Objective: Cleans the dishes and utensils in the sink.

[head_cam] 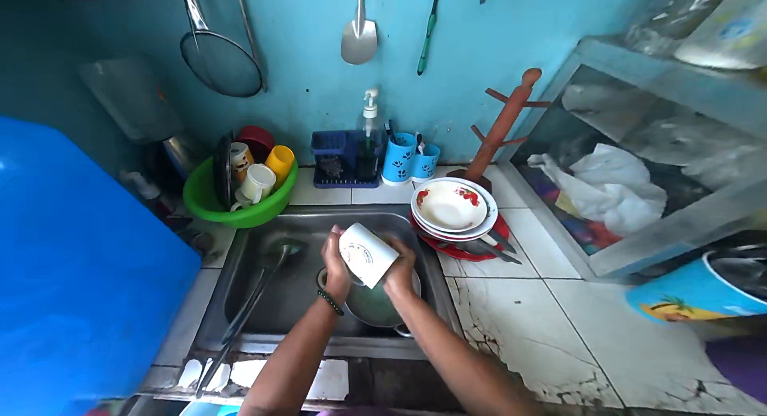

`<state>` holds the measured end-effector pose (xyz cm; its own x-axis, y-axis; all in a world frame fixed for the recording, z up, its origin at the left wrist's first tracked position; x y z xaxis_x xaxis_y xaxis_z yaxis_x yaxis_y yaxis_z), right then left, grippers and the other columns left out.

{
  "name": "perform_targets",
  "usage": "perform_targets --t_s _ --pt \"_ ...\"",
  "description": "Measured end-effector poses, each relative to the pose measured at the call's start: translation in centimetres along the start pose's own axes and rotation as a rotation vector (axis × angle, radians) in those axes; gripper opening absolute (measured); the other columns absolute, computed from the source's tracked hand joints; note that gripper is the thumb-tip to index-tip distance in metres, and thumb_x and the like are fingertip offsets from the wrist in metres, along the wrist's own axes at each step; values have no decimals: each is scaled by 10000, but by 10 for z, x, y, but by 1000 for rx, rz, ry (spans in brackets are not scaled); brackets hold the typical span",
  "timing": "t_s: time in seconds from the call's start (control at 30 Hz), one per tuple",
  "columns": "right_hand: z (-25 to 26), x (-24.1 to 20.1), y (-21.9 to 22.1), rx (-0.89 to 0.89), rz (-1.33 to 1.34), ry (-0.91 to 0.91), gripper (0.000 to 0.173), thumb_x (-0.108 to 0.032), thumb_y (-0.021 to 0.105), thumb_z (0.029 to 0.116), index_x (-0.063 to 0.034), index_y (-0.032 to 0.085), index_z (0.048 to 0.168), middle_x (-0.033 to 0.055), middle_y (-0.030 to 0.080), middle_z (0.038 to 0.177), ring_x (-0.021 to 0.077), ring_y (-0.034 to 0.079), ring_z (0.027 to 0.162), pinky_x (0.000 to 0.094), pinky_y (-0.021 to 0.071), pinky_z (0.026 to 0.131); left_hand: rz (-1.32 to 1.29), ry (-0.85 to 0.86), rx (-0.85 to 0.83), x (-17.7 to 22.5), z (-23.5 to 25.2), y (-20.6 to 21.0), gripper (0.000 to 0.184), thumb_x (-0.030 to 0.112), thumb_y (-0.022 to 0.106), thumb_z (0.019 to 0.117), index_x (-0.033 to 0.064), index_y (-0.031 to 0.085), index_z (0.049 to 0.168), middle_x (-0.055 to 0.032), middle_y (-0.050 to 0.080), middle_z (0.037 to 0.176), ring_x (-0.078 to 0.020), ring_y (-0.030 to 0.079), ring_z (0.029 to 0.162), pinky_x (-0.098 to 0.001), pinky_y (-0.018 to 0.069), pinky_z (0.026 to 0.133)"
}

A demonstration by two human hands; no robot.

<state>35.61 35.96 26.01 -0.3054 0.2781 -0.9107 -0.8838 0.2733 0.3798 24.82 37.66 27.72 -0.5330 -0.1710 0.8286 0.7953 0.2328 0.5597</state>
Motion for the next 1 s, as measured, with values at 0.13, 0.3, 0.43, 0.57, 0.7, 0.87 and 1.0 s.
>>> perform_targets --t_s 0.13,0.3,0.43,0.57,0.7,0.87,1.0 --pt "-14 7 5 65 190 412 173 -3 385 1063 20 540 1134 70 662 861 116 675 760 311 598 691 -66 30 -28 -7 -1 0 481 325 216 1105 34 593 1034 -37 682 856 -109 684 815 -317 594 783" --pt "5 -4 -11 -294 -479 -585 416 159 530 838 172 648 1237 294 684 1246 337 686 1194 412 522 1067 -66 -345 -70 -8 -29 7 401 324 382 1111 28 549 1324 -112 702 1066 -176 700 940 -361 595 824" --pt "15 -28 -22 -807 -543 -352 770 115 458 770 139 333 1530 287 304 1629 314 298 1543 390 254 1264 -7 -515 -213 -6 -28 -6 327 188 504 1041 24 513 1323 -137 694 1056 -218 706 928 -385 611 804" --pt "14 -47 -23 -840 -415 -193 676 -136 464 968 113 270 1566 256 178 1681 259 162 1585 367 187 1285 127 -394 -355 -4 -25 -12 760 50 745 738 -26 357 1387 -152 685 1043 -211 720 892 -376 626 801" --pt "19 -79 -1 -802 -942 -251 448 -151 343 1088 45 579 1414 220 568 1467 343 494 1420 475 312 1224 389 -173 -443 -7 -31 -4 1052 28 866 540 -43 348 1452 -138 652 1196 -137 681 1049 -298 584 921" --pt "13 -80 5 -1040 -939 -321 436 -109 382 1055 5 601 1415 180 527 1522 301 476 1446 451 345 1211 554 -65 -415 -12 -34 -3 984 21 905 505 -88 438 1364 -128 658 1169 -86 656 1050 -245 544 945" --pt "40 -59 -16 -831 -698 -77 376 -117 429 1052 43 689 1271 165 666 1353 206 593 1319 385 420 1153 355 -206 -455 -15 -37 -9 1002 71 857 532 -48 385 1408 -136 678 1134 -168 705 1002 -336 608 887"
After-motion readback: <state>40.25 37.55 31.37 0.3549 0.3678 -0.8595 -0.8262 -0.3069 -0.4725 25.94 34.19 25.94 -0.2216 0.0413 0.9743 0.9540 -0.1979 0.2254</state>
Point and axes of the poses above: each hand's wrist, its own z-axis towards the middle knuckle, its own y-axis out of the palm, x = y × z, the point moved 3 cm from there along z, towards the middle knuckle
